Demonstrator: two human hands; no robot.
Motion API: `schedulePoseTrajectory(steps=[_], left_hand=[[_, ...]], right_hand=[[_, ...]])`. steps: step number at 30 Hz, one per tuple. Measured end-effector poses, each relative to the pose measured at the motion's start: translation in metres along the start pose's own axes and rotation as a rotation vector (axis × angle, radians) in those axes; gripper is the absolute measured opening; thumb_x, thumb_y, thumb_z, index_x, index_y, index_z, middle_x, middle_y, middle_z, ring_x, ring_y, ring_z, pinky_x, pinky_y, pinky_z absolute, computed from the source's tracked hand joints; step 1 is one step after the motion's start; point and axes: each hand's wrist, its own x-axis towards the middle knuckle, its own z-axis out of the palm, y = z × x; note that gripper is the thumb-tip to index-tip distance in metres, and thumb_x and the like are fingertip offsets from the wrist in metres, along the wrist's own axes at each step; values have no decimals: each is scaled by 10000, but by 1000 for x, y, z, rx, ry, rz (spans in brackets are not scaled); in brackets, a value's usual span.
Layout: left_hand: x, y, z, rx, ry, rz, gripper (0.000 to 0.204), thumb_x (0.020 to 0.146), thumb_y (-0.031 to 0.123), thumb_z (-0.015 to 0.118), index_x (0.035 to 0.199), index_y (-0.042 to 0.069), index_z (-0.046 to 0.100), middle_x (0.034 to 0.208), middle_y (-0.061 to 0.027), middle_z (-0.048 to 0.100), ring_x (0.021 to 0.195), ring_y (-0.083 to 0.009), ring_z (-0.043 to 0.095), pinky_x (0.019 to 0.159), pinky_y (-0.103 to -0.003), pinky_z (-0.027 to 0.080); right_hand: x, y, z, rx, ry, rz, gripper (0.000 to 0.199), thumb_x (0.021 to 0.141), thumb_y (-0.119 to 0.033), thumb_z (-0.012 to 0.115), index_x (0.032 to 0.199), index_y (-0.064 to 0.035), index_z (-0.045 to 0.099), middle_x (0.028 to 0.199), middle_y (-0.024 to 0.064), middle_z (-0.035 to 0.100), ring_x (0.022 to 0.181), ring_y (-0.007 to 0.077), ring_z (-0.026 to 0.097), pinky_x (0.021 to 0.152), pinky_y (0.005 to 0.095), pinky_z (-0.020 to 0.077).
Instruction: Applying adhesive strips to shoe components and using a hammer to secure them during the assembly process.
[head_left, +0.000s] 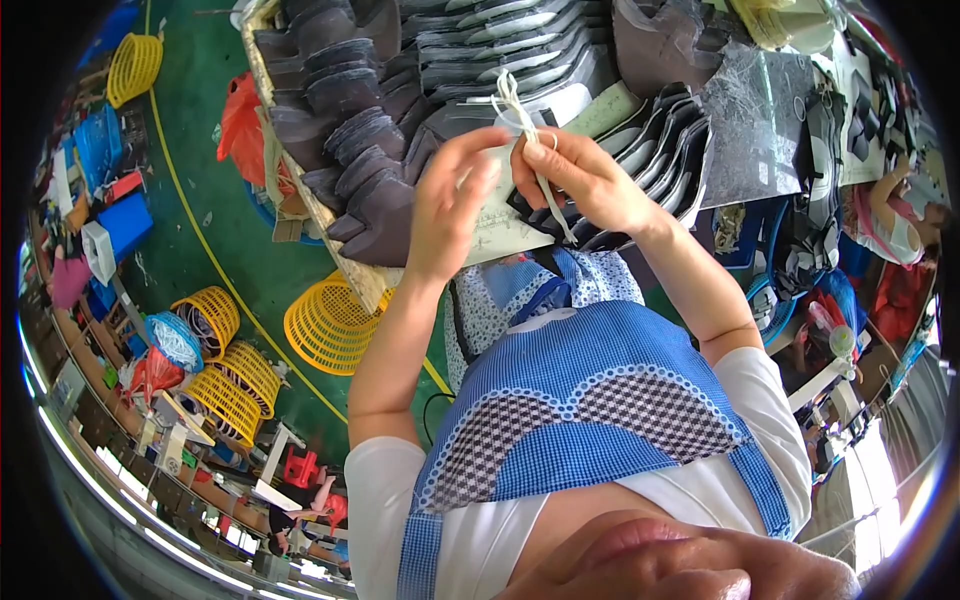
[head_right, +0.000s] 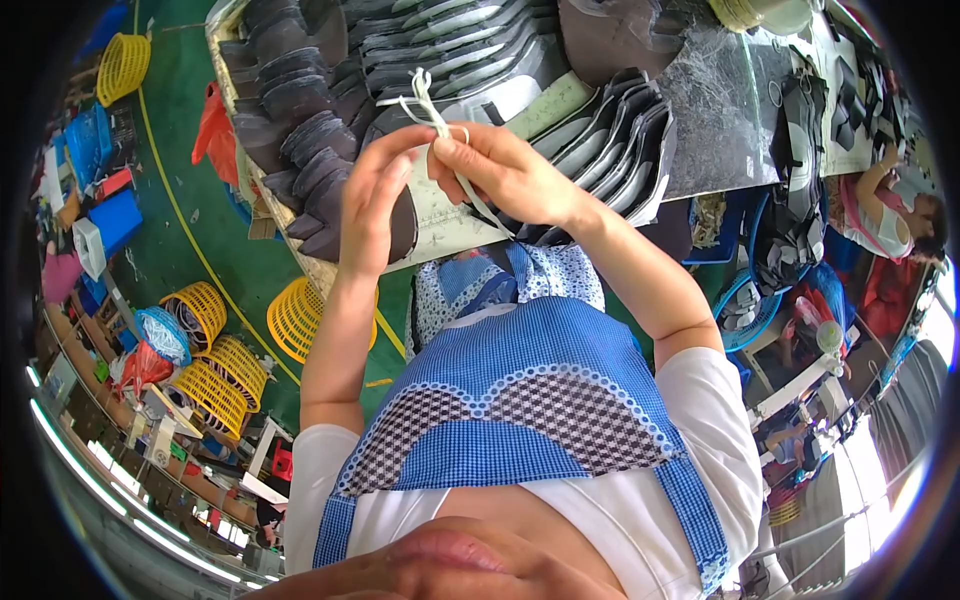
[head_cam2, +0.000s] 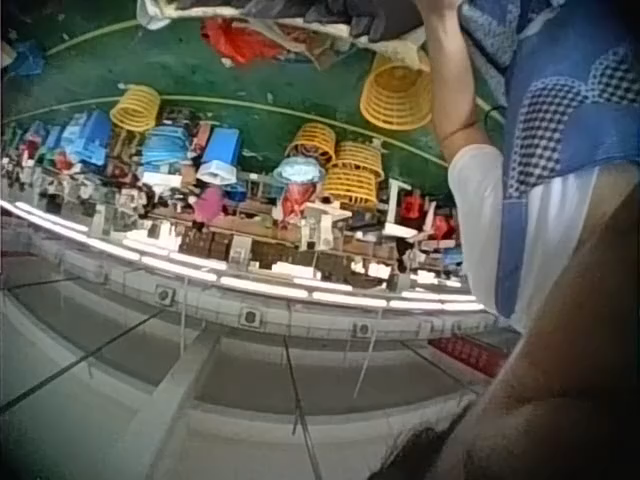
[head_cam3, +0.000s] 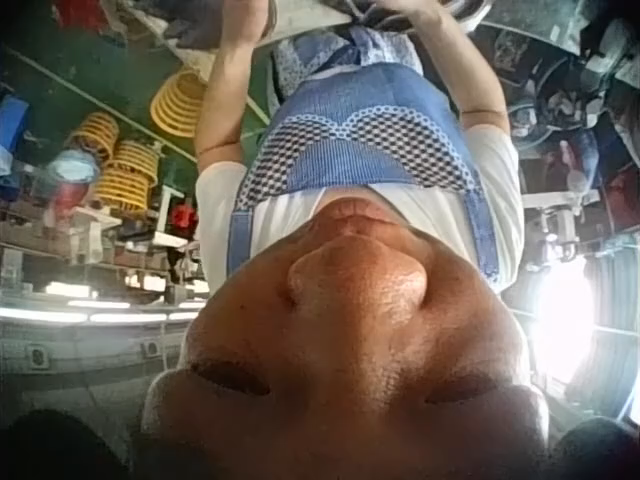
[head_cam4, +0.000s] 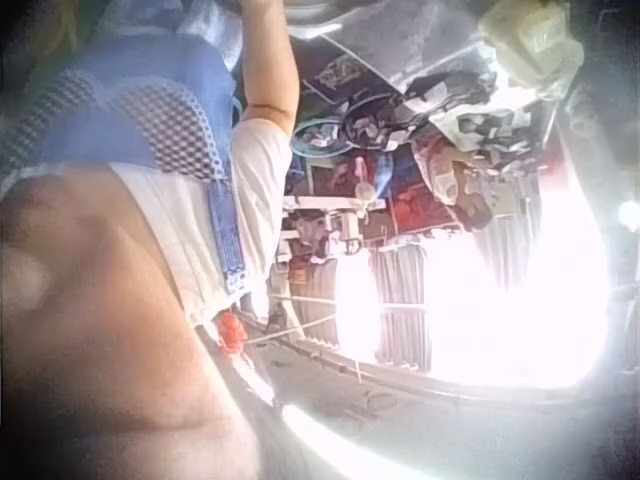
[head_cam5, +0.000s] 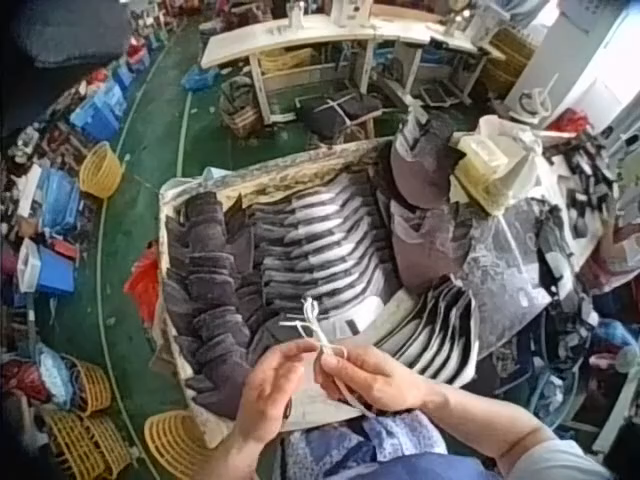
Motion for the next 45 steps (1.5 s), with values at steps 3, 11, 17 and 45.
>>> schedulePoseTrajectory(steps=[3, 11, 17, 45], left_hand=[[13, 6, 6, -236, -206, -159, 272, 1002, 220, 481, 1107, -5, 592, 1031, -127, 666, 718, -140, 626, 645, -227, 493], [21, 5, -12, -781, 167, 106, 272, 1010, 252, 457, 832, 69, 551, 783, -45, 573, 742, -117, 542, 744, -322, 458], [8, 13, -29, -181, 275, 105, 131, 945, 165, 557, 967, 37, 567, 717, 30, 509, 552, -9, 385, 468, -174, 281], [100, -62, -52, 887, 118, 2, 300, 887, 376, 654, 955, 85, 685, 687, -99, 633, 588, -205, 600, 566, -330, 461]], right_hand=[[-4, 4, 9, -82, -18, -21, 437, 1045, -377, 354, 882, -48, 591, 691, -21, 537, 584, 60, 400, 533, 226, 345], [-1, 27, -14, 516, 441, -11, 412, 1030, -337, 361, 1004, -22, 625, 905, 97, 667, 818, 170, 614, 752, 303, 500], [-23, 17, -56, -388, 663, -305, 481, 1038, -361, 324, 1039, -16, 660, 999, 107, 653, 1016, 231, 584, 967, 365, 409], [59, 47, -149, -596, 453, -13, 215, 917, -226, 638, 921, -27, 718, 773, 12, 660, 691, 51, 585, 600, 212, 459]])
